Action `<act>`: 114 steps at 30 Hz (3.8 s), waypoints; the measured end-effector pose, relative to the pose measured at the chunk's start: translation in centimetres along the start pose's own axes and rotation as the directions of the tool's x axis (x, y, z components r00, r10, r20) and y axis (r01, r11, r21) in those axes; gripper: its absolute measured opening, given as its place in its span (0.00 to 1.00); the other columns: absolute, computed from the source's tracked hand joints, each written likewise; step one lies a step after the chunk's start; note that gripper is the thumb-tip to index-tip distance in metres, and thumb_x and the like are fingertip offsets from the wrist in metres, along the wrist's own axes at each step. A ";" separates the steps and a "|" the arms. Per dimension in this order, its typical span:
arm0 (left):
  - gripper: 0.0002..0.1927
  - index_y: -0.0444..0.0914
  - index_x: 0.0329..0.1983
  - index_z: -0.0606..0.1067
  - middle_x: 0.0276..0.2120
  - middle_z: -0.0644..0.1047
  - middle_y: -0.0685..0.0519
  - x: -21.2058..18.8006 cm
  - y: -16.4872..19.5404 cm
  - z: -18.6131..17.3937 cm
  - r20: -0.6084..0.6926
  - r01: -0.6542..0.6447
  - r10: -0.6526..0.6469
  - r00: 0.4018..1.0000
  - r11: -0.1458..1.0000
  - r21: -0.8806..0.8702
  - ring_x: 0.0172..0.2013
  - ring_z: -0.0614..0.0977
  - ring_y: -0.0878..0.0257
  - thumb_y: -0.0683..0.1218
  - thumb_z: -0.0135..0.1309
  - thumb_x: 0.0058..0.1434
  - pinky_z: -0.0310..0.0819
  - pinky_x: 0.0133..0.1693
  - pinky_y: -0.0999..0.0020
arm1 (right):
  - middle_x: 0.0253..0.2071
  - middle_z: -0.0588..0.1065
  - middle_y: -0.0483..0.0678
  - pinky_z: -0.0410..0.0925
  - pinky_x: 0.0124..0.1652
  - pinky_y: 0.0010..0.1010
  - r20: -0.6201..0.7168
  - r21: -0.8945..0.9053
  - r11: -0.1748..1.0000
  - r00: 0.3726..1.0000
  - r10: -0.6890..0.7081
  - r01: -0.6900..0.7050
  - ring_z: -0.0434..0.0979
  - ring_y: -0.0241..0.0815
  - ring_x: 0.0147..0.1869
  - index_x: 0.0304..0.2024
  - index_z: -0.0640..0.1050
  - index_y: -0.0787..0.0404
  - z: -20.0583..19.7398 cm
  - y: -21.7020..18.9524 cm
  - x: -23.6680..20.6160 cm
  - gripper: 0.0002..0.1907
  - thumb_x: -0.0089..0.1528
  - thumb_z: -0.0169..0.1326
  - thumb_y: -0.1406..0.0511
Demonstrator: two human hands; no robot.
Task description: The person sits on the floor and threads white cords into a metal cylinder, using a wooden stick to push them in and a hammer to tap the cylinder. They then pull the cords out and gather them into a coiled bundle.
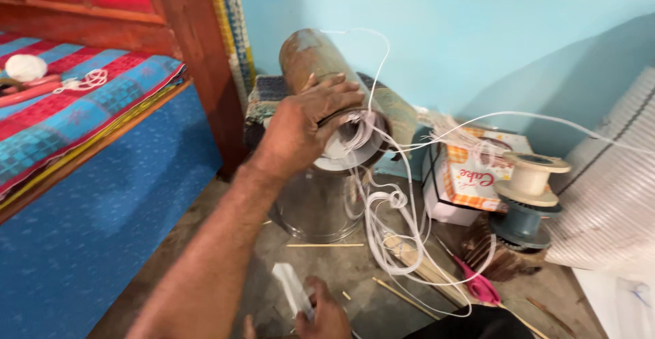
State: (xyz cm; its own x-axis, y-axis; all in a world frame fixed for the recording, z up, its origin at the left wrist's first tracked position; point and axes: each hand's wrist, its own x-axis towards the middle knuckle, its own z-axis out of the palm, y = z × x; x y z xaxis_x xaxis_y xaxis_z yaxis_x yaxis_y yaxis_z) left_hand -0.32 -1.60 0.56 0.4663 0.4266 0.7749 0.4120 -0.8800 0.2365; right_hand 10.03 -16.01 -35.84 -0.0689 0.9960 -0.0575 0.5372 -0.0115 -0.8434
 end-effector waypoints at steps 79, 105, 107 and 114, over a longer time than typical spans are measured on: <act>0.18 0.42 0.34 0.85 0.22 0.82 0.54 9.6 -1.9 5.1 0.338 0.300 -0.292 0.895 0.954 0.030 0.20 0.81 0.69 0.61 0.61 0.62 0.78 0.24 0.68 | 0.45 0.79 0.64 0.72 0.48 0.50 0.208 -0.713 0.642 0.959 -0.190 0.282 0.81 0.60 0.51 0.49 0.78 0.70 -30.1 -24.5 10.7 0.22 0.52 0.49 0.73; 0.16 0.40 0.37 0.86 0.27 0.85 0.53 8.5 -1.9 3.8 0.312 0.330 -0.280 0.908 0.936 -0.121 0.27 0.84 0.69 0.57 0.63 0.61 0.81 0.32 0.69 | 0.49 0.77 0.54 0.75 0.39 0.39 -0.409 -0.749 0.569 0.440 -0.800 0.339 0.82 0.51 0.43 0.52 0.80 0.57 -24.7 -17.0 -0.3 0.15 0.63 0.62 0.63; 0.16 0.40 0.38 0.86 0.27 0.86 0.53 8.5 -2.1 3.8 0.307 0.322 -0.272 0.912 0.939 -0.122 0.27 0.85 0.69 0.57 0.63 0.61 0.81 0.33 0.70 | 0.48 0.77 0.52 0.74 0.39 0.39 -0.382 -0.751 0.537 0.410 -0.828 0.385 0.82 0.51 0.43 0.50 0.80 0.60 -24.7 -17.2 0.9 0.14 0.62 0.61 0.65; 0.16 0.41 0.38 0.86 0.28 0.86 0.54 8.1 -2.1 4.0 0.287 0.352 -0.312 0.906 0.931 -0.100 0.28 0.85 0.70 0.57 0.62 0.61 0.81 0.32 0.71 | 0.44 0.77 0.50 0.73 0.37 0.40 -0.305 -0.731 0.470 0.379 -0.874 0.495 0.81 0.50 0.42 0.44 0.80 0.61 -24.7 -19.0 8.7 0.09 0.60 0.58 0.71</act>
State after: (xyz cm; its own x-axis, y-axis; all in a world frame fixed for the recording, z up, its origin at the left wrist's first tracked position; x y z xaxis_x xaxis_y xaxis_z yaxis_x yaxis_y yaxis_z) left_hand 5.74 4.59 4.00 0.5189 0.7207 0.4596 0.4691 -0.6896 0.5517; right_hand 19.97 -4.94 -7.15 -0.2389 0.4147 0.8780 0.8326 0.5528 -0.0345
